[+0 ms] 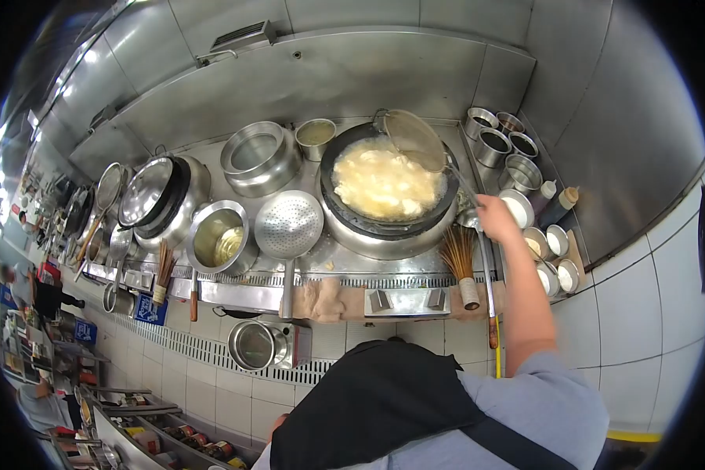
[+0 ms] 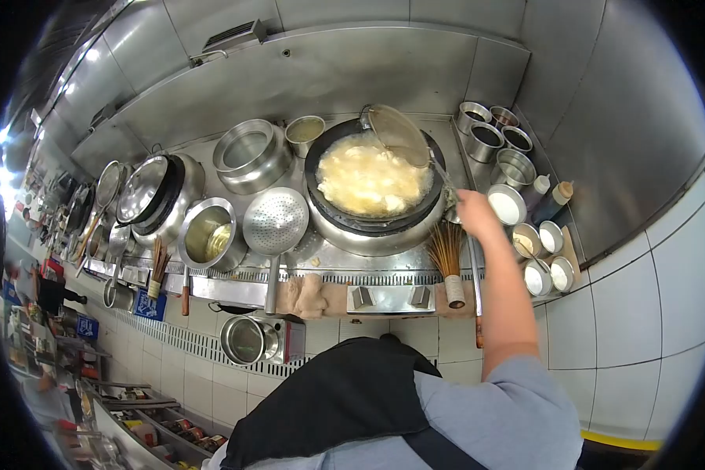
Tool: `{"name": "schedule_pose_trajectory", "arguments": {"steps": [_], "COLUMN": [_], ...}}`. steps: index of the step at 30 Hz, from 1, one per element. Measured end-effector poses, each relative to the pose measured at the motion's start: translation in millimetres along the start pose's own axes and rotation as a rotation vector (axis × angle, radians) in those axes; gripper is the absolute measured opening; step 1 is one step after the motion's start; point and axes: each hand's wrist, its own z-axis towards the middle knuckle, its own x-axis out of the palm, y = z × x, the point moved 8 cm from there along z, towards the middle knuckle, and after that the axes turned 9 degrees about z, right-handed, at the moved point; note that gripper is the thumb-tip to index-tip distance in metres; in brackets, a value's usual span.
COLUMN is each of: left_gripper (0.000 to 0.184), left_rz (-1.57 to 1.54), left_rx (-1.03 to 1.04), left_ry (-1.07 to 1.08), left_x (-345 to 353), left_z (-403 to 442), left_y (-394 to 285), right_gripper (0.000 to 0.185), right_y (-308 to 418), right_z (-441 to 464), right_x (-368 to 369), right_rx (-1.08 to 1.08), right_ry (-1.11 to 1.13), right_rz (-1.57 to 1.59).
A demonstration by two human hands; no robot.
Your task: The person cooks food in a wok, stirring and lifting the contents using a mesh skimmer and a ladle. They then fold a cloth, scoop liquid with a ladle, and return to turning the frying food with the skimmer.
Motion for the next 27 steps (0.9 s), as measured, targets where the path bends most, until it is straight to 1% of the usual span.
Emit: {"name": "schedule_pose_trajectory", "arguments": {"steps": [2,3,4,5,6,7,8,10,11,12,13,15,17,18,19,20,21,23,24,25,26,27], "left_gripper": [0.039,0.039,0.039,0.039,0.038,0.038,0.038,0.038,0.037,0.037,0.037,0.037,0.036,0.036,0.036,0.036,0.036,0.035,0.035,0.035,0.035,0.035], "left_rz": [0.001,-0.009,-0.02,-0.044,-0.073,-0.105,-0.134,-0.167,-0.165,-0.151,-0.129,-0.072,-0.029,-0.012,-0.001,0.009,0.015,0.014,0.009,0.001,-0.006,-0.02], "left_rx": [0.007,0.012,0.013,0.014,0.008,-0.001,-0.009,-0.016,-0.015,-0.012,-0.006,-0.002,-0.009,-0.017,-0.018,-0.02,-0.018,-0.015,-0.011,-0.008,-0.015,-0.036], "left_ry": [-0.013,-0.025,-0.043,-0.066,-0.093,-0.111,-0.124,-0.133,-0.126,-0.114,-0.099,-0.056,-0.013,-0.003,0.002,0.003,-0.002,-0.033,-0.057,-0.088,-0.119,-0.147], "left_x": [-2,-5,-8,-13,-21,-24,-27,-23,-17,-10,-3,19,37,41,41,38,34,20,10,0,-18,-34], "left_z": [1,2,0,-2,-6,-12,-18,-23,-25,-25,-25,-17,-6,-4,-1,-2,0,0,1,-1,-10,-23], "left_y": [-4,-8,-11,-17,-26,-34,-41,-45,-43,-39,-36,-17,4,10,15,16,15,9,1,-7,-25,-45], "right_gripper": [0.01,0.01,0.008,0.012,0.011,0.007,0.005,0.003,0.003,0.003,0.005,0.008,0.015,0.015,0.02,0.025,0.025,0.034,0.034,0.032,0.029,0.029], "right_y": [-12,-20,-33,-40,-36,-51,-56,-58,-52,-49,-49,-48,-58,-53,-46,-43,-47,-56,-53,-46,-42,-40], "right_z": [6,7,6,5,-4,-9,-18,-34,-41,-49,-54,-56,-58,-60,-61,-62,-61,-55,-55,-54,-53,-53], "right_x": [40,45,58,66,59,62,55,42,39,33,28,31,41,43,48,50,52,55,52,47,44,42], "right_rx": [0.49,0.489,0.528,0.559,0.643,0.666,0.683,0.695,0.695,0.739,0.782,0.781,0.801,0.8,0.807,0.813,0.814,0.778,0.776,0.77,0.766,0.766], "right_ry": [0.224,0.223,0.22,0.218,0.267,0.277,0.271,0.269,0.282,0.22,0.151,0.169,0.113,0.107,0.061,0.017,0.012,0.063,0.062,0.078,0.095,0.097], "right_rz": [0.318,0.318,0.575,0.833,0.887,1.063,1.137,1.228,1.223,1.267,1.313,1.358,1.519,1.519,1.516,1.513,1.514,1.497,1.496,1.419,1.342,1.342]}}
